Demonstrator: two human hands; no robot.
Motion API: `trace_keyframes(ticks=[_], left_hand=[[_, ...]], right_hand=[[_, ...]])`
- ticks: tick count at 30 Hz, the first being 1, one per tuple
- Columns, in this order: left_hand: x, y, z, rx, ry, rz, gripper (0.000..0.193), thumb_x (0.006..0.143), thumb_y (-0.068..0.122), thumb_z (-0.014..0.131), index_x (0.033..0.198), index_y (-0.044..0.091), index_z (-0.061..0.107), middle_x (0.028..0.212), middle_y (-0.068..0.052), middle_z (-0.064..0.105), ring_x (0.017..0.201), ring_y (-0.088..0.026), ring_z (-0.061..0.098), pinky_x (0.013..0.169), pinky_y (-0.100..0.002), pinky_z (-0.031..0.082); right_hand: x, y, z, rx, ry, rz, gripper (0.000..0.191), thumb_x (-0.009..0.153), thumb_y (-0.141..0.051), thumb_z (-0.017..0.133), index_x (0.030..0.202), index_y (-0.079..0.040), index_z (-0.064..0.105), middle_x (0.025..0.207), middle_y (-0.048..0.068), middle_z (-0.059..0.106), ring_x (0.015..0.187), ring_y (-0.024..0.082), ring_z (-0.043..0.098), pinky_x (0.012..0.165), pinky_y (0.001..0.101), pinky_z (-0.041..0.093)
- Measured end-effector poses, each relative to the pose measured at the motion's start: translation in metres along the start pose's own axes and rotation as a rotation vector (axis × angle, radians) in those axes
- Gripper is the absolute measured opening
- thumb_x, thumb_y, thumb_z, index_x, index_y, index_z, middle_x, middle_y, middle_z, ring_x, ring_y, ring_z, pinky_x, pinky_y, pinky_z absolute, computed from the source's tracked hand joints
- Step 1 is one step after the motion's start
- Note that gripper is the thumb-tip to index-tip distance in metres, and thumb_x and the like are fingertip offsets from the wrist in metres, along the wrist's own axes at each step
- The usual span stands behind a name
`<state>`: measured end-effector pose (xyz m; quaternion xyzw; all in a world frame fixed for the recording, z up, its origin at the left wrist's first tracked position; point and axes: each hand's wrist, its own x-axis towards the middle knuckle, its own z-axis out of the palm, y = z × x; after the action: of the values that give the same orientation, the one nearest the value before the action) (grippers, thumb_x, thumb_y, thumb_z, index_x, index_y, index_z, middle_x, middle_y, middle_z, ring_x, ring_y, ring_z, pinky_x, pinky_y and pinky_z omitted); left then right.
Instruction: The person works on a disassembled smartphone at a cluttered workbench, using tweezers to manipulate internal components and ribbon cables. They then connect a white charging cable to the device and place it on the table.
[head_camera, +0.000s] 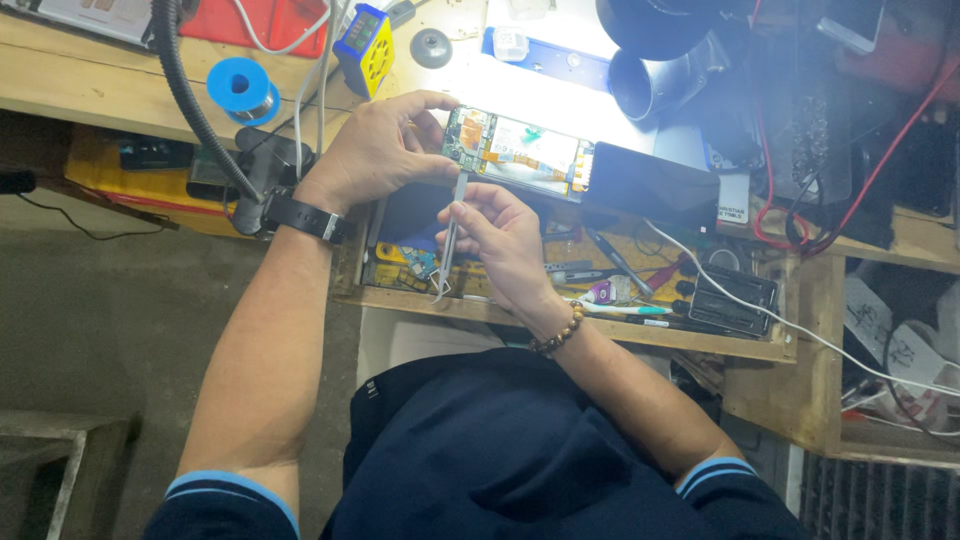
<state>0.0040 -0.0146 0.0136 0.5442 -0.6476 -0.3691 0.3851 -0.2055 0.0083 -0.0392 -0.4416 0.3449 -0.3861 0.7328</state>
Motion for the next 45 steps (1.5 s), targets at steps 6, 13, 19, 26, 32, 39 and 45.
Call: trace_keyframes(ticks=[6,13,19,26,32,39,45], left_hand=[[0.0002,0.0006,-0.0004,0.026,0.006,0.005,0.065,0.075,0.023,0.09,0.135,0.014,0.066,0.097,0.002,0.071,0.077,-0.006,0.065,0.069,-0.023,0.056],[-0.0006,0.0002,-0.0015,0.004,0.004,0.012,0.066,0.075,0.023,0.09,0.136,0.013,0.066,0.097,0.002,0.071,0.077,-0.006,0.063,0.07,-0.023,0.055],[-0.0006,0.0008,-0.001,0.013,0.001,-0.016,0.066,0.075,0.024,0.09,0.136,0.014,0.066,0.097,0.003,0.071,0.075,-0.006,0.062,0.068,-0.023,0.054],[-0.0003,0.0004,-0.0007,0.031,0.003,-0.01,0.066,0.075,0.026,0.09,0.135,0.014,0.066,0.097,0.003,0.071,0.075,-0.006,0.064,0.068,-0.023,0.055],[-0.0002,0.0,-0.0009,0.043,0.005,0.003,0.066,0.075,0.025,0.09,0.135,0.014,0.066,0.097,0.003,0.071,0.076,-0.006,0.064,0.068,-0.023,0.055],[-0.0001,-0.0007,0.0001,0.023,0.005,0.013,0.064,0.075,0.024,0.09,0.134,0.014,0.066,0.096,0.003,0.071,0.076,-0.005,0.064,0.069,-0.023,0.056],[-0.0005,-0.0016,-0.0002,0.006,0.002,0.016,0.065,0.075,0.023,0.09,0.135,0.014,0.066,0.096,0.003,0.071,0.075,-0.004,0.063,0.069,-0.022,0.055]], right_hand=[[-0.0005,-0.0006,0.0016,0.024,-0.007,-0.027,0.032,0.098,-0.01,0.069,0.125,0.004,0.058,0.103,0.014,0.073,0.082,0.019,0.074,0.071,0.0311,0.064],[-0.001,-0.0008,0.0027,0.024,-0.018,-0.05,0.035,0.098,-0.008,0.069,0.127,0.006,0.058,0.103,0.015,0.073,0.082,0.02,0.074,0.069,0.0297,0.064],[-0.0013,-0.0011,0.0025,0.042,-0.021,-0.055,0.037,0.098,-0.008,0.069,0.129,0.007,0.057,0.103,0.015,0.073,0.082,0.019,0.074,0.067,0.0264,0.062],[-0.003,-0.0019,0.0044,0.031,-0.002,-0.07,0.037,0.098,-0.009,0.07,0.129,0.007,0.058,0.103,0.014,0.073,0.081,0.018,0.074,0.068,0.0271,0.063],[-0.0031,-0.0019,0.0061,0.015,0.023,-0.066,0.037,0.097,-0.009,0.071,0.128,0.006,0.059,0.103,0.014,0.073,0.08,0.018,0.074,0.069,0.0286,0.064],[-0.0026,-0.0009,0.007,0.038,0.028,-0.075,0.036,0.097,-0.009,0.071,0.128,0.005,0.059,0.105,0.013,0.073,0.08,0.018,0.074,0.068,0.0285,0.063],[-0.0037,0.0,0.0079,0.051,0.041,-0.072,0.036,0.097,-0.01,0.072,0.127,0.005,0.06,0.106,0.013,0.073,0.08,0.017,0.073,0.068,0.0274,0.062]])
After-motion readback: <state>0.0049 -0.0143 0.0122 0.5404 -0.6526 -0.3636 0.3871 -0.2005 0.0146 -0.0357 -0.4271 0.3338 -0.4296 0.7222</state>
